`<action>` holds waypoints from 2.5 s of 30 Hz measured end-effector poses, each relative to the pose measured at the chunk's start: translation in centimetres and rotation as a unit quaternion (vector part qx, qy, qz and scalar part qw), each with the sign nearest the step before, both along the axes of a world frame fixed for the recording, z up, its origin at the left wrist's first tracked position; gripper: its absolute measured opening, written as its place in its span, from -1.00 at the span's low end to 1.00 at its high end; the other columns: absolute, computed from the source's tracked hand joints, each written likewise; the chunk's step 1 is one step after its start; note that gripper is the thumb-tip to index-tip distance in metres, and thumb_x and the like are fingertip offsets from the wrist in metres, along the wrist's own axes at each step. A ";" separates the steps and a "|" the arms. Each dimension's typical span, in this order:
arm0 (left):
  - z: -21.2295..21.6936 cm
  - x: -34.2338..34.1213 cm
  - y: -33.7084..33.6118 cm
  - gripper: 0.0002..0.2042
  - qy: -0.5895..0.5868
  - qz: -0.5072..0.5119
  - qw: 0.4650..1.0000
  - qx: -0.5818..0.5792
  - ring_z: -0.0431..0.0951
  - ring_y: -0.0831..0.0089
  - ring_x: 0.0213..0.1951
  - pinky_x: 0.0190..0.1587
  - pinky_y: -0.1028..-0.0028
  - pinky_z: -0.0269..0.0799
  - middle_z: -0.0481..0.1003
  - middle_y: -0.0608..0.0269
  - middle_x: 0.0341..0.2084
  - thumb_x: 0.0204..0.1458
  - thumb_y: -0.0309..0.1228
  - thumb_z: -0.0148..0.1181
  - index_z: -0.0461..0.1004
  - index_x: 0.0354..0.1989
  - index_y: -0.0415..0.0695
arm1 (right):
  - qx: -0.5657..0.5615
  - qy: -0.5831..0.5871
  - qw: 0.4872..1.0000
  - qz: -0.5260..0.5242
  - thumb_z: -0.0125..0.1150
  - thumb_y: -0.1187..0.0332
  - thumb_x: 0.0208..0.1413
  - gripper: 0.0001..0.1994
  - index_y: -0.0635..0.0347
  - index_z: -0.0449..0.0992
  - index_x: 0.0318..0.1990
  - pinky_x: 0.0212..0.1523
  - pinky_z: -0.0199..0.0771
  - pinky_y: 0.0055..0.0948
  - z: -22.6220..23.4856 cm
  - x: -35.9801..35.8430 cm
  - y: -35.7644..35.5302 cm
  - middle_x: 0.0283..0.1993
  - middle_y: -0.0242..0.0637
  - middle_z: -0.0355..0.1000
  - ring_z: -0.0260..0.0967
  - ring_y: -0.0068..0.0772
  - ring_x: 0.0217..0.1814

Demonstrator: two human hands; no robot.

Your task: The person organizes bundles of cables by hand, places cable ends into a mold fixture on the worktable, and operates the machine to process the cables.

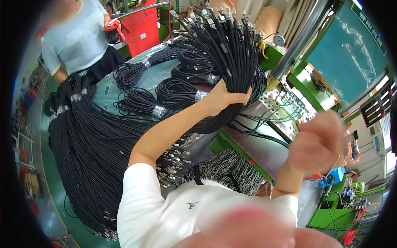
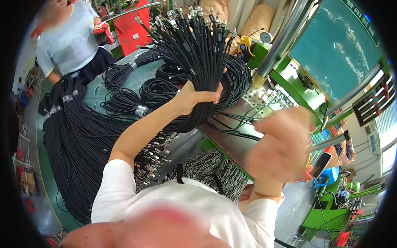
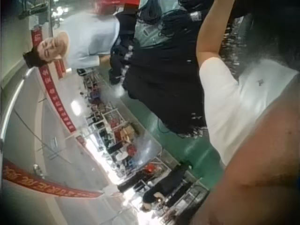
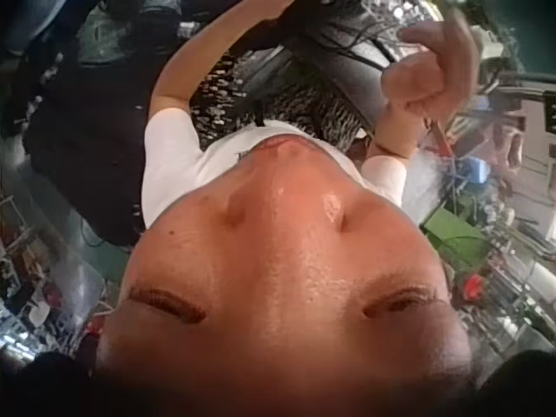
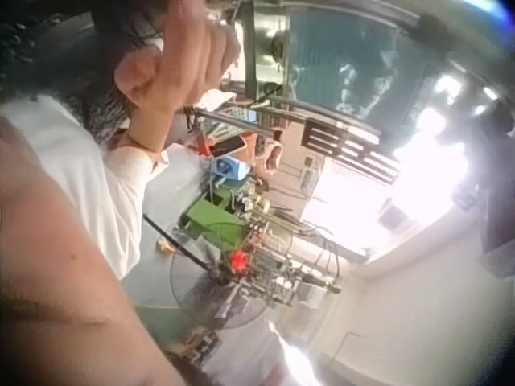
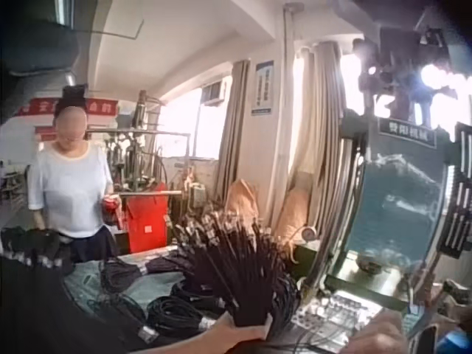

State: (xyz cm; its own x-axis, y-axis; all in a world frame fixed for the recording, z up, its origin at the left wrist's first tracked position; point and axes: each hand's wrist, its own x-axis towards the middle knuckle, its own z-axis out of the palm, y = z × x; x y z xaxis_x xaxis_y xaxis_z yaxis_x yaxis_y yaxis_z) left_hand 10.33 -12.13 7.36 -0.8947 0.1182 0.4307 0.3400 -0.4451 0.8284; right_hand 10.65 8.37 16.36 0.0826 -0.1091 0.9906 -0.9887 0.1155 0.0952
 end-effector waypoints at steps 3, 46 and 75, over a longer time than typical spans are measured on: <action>0.2 0.2 0.0 -0.80 0.015 0.030 0.998 -0.043 0.39 0.56 -0.43 -0.33 0.53 0.32 0.40 0.34 -0.49 -0.13 -0.55 0.25 0.40 -0.31 -0.18 | 0.349 -0.111 0.908 -0.206 0.12 0.55 -0.12 -0.52 0.04 0.51 0.05 -0.58 0.16 -0.37 -1.8 -0.6 -1.9 -0.69 -0.28 0.26 0.17 -0.39 -0.68; 0.2 3.3 3.4 -0.50 0.015 -0.026 0.980 -0.197 0.44 0.57 -0.21 -0.14 0.52 0.38 0.46 0.37 -0.27 -0.13 -0.52 0.32 0.35 0.06 -0.21 | -0.017 0.104 0.962 -0.251 -0.06 0.16 0.12 -0.64 0.16 0.30 -0.02 0.07 0.21 -0.17 0.2 -0.1 -2.4 -0.06 -0.19 0.32 0.26 -0.19 -0.02; -0.4 2.8 4.2 -0.34 -0.006 -0.052 0.982 -0.183 0.41 0.61 -0.25 -0.12 0.52 0.35 0.44 0.41 -0.28 -0.12 -0.56 0.27 0.21 0.25 -0.18 | 0.033 0.188 -0.480 -0.856 -0.11 0.29 0.23 -0.81 0.10 0.38 -0.11 0.09 0.33 -0.27 -7.0 -4.7 3.5 0.03 -0.27 0.31 0.30 -0.40 0.00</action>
